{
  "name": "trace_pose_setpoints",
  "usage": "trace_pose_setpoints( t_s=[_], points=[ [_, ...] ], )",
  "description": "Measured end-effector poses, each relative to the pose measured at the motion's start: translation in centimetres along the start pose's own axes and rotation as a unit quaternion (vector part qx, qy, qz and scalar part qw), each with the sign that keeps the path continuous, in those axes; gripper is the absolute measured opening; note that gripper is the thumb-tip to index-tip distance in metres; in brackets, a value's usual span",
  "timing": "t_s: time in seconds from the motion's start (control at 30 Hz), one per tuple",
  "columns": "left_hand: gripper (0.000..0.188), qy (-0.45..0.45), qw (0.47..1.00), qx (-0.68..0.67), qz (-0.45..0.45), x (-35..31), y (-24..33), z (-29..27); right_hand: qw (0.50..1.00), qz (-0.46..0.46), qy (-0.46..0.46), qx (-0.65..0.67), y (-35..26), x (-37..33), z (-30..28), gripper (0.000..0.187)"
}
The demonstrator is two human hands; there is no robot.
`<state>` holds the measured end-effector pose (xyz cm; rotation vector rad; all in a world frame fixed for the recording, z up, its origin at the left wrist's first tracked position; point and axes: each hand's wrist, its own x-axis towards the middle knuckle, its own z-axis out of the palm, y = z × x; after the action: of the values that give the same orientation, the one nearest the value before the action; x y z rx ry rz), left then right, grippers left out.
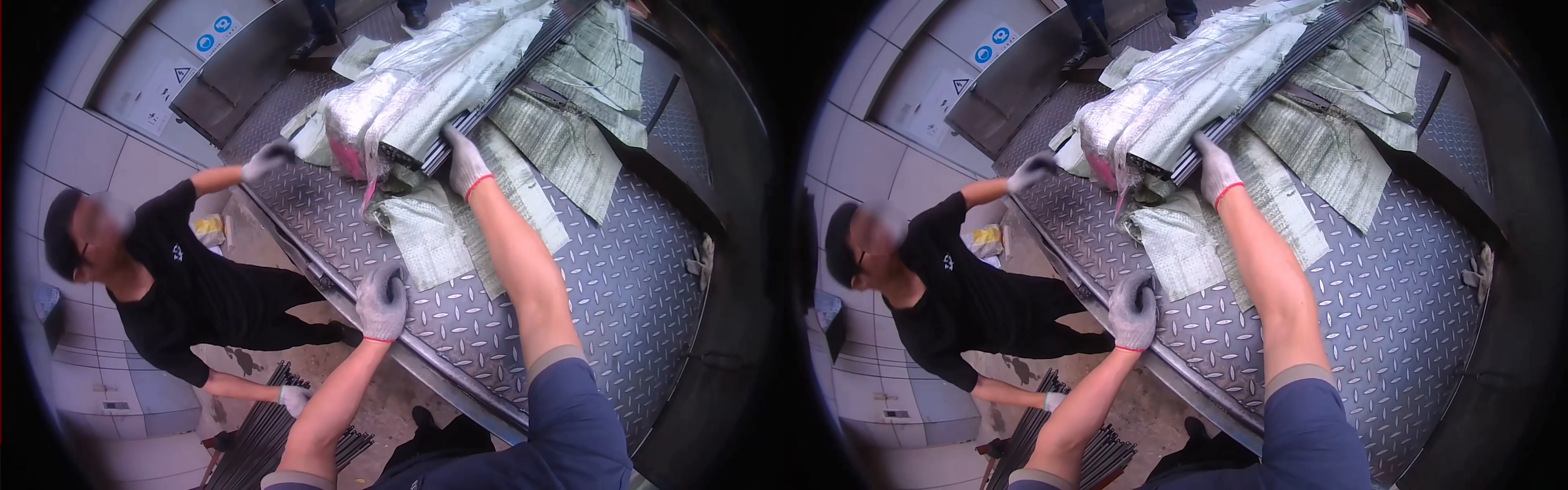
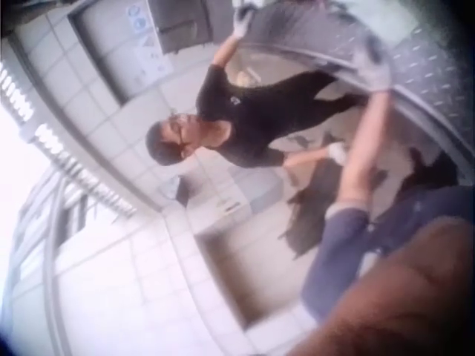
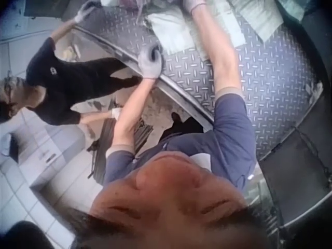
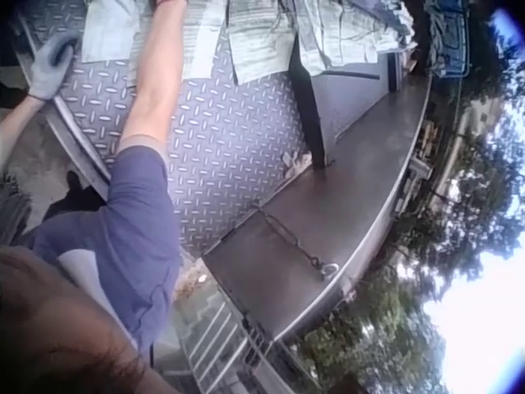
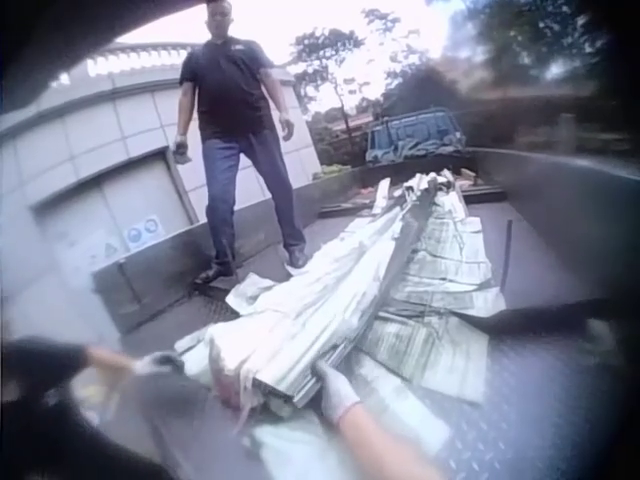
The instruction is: Load bundles of long metal strips from a storage rack into the bed of a truck.
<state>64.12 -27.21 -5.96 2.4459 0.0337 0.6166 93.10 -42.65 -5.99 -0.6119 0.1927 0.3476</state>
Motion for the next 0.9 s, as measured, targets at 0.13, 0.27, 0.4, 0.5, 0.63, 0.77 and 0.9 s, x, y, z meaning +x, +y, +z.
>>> trace_pose_setpoints(
  t_s=[0.13, 0.27, 0.4, 0.5, 0.63, 0.77, 0.9],
  points=[
    [0.027, -0.005, 1.0, -0.008, -0.009, 0.0, 0.3, -0.1, 0.992, 0.058, -0.006, 0.113, 0.0, 0.0, -0.7, 0.035],
    [0.027, -0.019, 1.0, -0.014, -0.019, 0.2, 0.5, -0.4, 0.995, 0.099, -0.024, 0.007, -0.9, -0.3, -0.6, 0.025],
    [0.026, -0.002, 1.0, 0.011, -0.002, 0.1, -0.2, -0.9, 0.99, 0.122, -0.014, 0.071, 0.3, -0.8, 1.7, 0.028],
    [0.026, -0.009, 1.0, -0.017, 0.004, 0.7, 0.7, 0.7, 0.995, 0.062, 0.018, 0.074, 1.3, 2.8, -1.2, 0.036],
    [0.026, -0.008, 1.0, 0.006, -0.012, 0.4, 0.6, -0.7, 0.999, 0.036, 0.04, -0.01, 3.9, 3.0, -0.9, 0.037],
    [0.027, -0.017, 1.0, -0.016, -0.017, 0.3, 1.4, 1.3, 0.997, -0.01, 0.07, 0.029, 2.8, 3.7, -4.0, 0.039],
    [0.028, -0.016, 0.999, 0.004, -0.047, 0.0, 0.1, -0.1, 0.996, 0.013, 0.083, 0.035, 2.3, -1.0, -0.4, 0.034]
  ],
)
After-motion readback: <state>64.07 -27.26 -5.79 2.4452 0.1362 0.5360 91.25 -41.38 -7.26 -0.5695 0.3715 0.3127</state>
